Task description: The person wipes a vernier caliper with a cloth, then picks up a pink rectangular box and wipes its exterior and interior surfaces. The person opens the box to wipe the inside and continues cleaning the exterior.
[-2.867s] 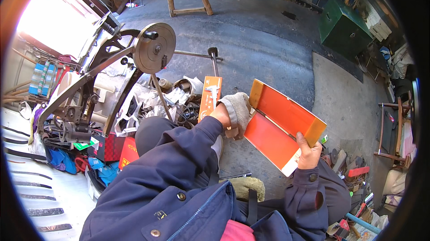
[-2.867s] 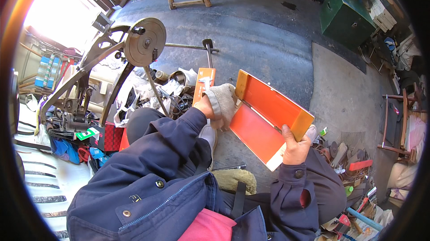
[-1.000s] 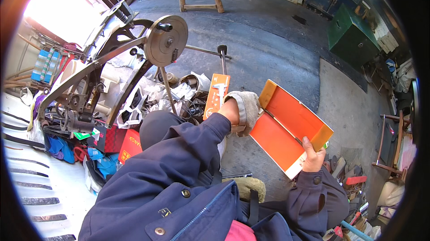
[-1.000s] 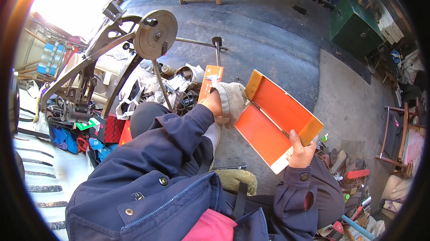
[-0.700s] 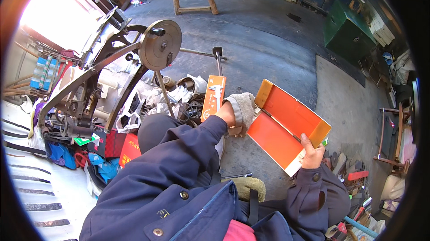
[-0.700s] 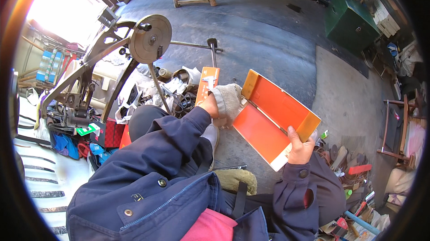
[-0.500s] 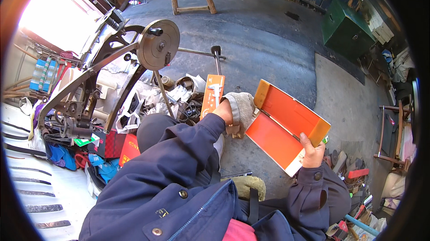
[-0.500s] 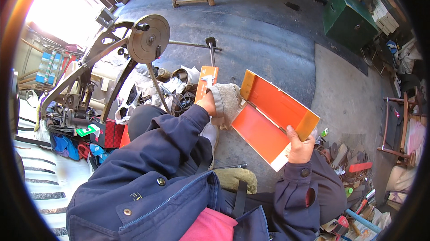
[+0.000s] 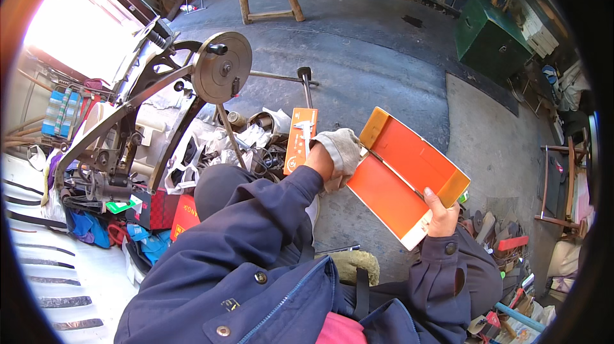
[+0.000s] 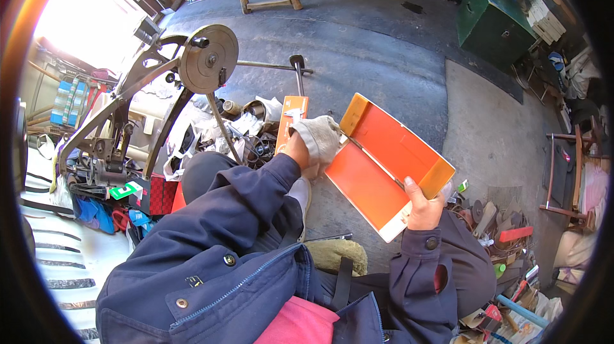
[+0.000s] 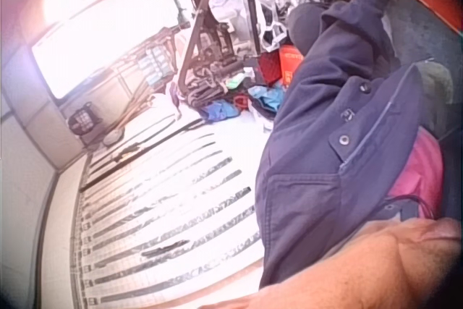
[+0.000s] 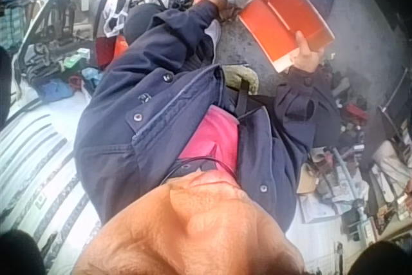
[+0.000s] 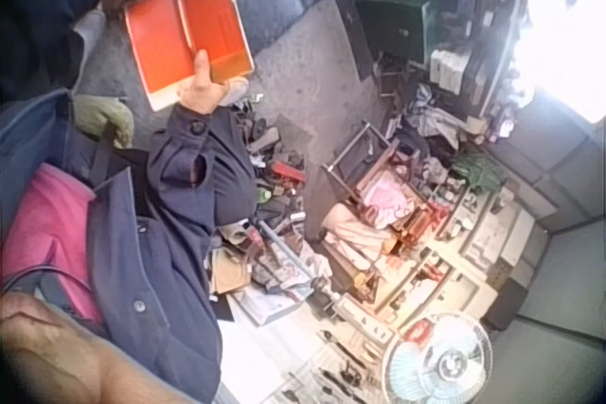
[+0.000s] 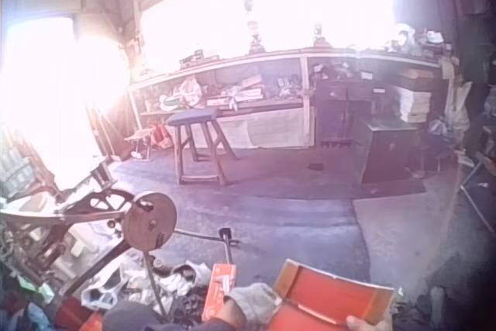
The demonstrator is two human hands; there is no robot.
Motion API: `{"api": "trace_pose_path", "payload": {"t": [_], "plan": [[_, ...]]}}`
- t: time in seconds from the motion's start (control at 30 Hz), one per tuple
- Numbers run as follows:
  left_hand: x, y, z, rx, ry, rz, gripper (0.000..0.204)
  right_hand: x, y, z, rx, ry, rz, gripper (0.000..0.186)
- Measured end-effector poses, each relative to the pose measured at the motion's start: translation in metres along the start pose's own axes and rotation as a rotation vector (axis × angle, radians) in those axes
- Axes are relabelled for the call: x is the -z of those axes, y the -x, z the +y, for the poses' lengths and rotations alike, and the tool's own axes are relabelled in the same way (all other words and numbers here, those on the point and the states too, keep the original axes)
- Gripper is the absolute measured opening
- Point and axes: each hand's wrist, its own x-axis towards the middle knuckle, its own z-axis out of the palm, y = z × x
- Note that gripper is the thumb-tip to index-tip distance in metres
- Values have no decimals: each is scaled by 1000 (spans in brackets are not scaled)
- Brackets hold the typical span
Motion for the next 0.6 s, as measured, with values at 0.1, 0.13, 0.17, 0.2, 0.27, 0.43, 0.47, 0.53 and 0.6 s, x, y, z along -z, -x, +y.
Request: {"api": "trace_pose_path", "payload": {"t": [0.1, 0.13, 0.17, 0.2, 0.27, 0.43, 0.47, 0.53, 0.6], "plan": [[0, 2, -1, 104, 38, -32, 20, 1, -1, 5, 13, -39, 13, 33], [-1, 4, -1, 130, 26, 55, 19, 2, -2, 6, -5, -83, -5, 35], [-1, 5, -1, 151, -6, 118, 19, 4, -5, 6, -42, -117, -7, 37], [-3, 7, -1, 173, -38, 180, 18, 6, -7, 6, -105, -134, 35, 39], [-5, 10, -2, 199, -57, 233, 18, 9, -9, 4, -109, -203, -14, 42], [-7, 11, -5, 162, 31, 174, 19, 10, -11, 1, -168, -285, -35, 47], [-5, 10, -6, 149, 40, 169, 19, 9, -12, 1, -182, -271, -27, 47], [0, 9, -7, 131, 50, 185, 19, 9, -13, -1, -218, -235, 32, 47], [7, 7, -9, 96, 69, 161, 20, 9, -14, -1, -145, -196, -5, 43]]}}
